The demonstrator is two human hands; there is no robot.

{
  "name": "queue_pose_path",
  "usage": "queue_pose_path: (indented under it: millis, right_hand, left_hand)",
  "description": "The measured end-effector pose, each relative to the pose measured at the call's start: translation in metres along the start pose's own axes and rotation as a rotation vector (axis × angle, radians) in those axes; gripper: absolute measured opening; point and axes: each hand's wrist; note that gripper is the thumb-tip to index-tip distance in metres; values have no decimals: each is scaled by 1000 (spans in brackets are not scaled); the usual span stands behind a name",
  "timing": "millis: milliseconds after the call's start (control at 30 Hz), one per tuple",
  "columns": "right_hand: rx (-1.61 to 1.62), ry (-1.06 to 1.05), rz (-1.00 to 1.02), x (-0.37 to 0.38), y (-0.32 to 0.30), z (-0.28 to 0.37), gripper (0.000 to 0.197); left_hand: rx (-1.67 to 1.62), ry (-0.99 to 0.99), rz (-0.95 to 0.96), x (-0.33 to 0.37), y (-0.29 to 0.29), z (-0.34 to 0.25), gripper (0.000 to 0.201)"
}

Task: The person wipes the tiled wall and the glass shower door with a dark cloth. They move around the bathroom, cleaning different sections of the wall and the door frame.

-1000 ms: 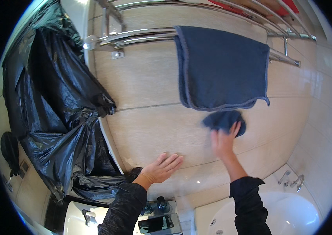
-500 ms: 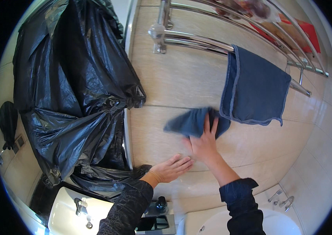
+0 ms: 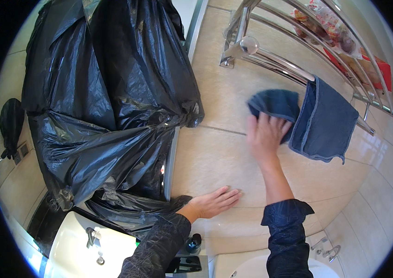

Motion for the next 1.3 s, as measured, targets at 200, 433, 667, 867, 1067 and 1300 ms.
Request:
queue_pose_path:
  millis: [200, 433, 667, 867, 1067, 1300]
  right_hand:
    - [72, -355, 204, -35, 17, 62, 50]
    - [116, -390, 474, -125, 4, 32, 59]
    - [-8, -109, -10, -35, 2, 37, 45]
    - [45, -173, 136, -74, 27, 75, 55]
    - [231, -318, 386, -233, 41, 80, 56]
    - [216, -418, 677, -347, 18, 27, 54]
  left_hand:
    - [-57, -52, -89, -8, 6, -1, 54]
    - [-503, -247, 106, -1, -11, -25, 67]
    - [-695, -442, 273, -35, -69, -50, 57]
    - [-890, -608, 233, -90, -118, -67, 47]
    - [-976, -742, 198, -130, -168, -80, 39]
    - [-944, -999, 203, -186, -247, -99, 33]
Point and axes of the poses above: each hand's wrist, its own x-axis towards the middle knuckle, its own y-axis out of the palm, z = x × y, and after that the axes turned 7 degrees about -y, right-handed
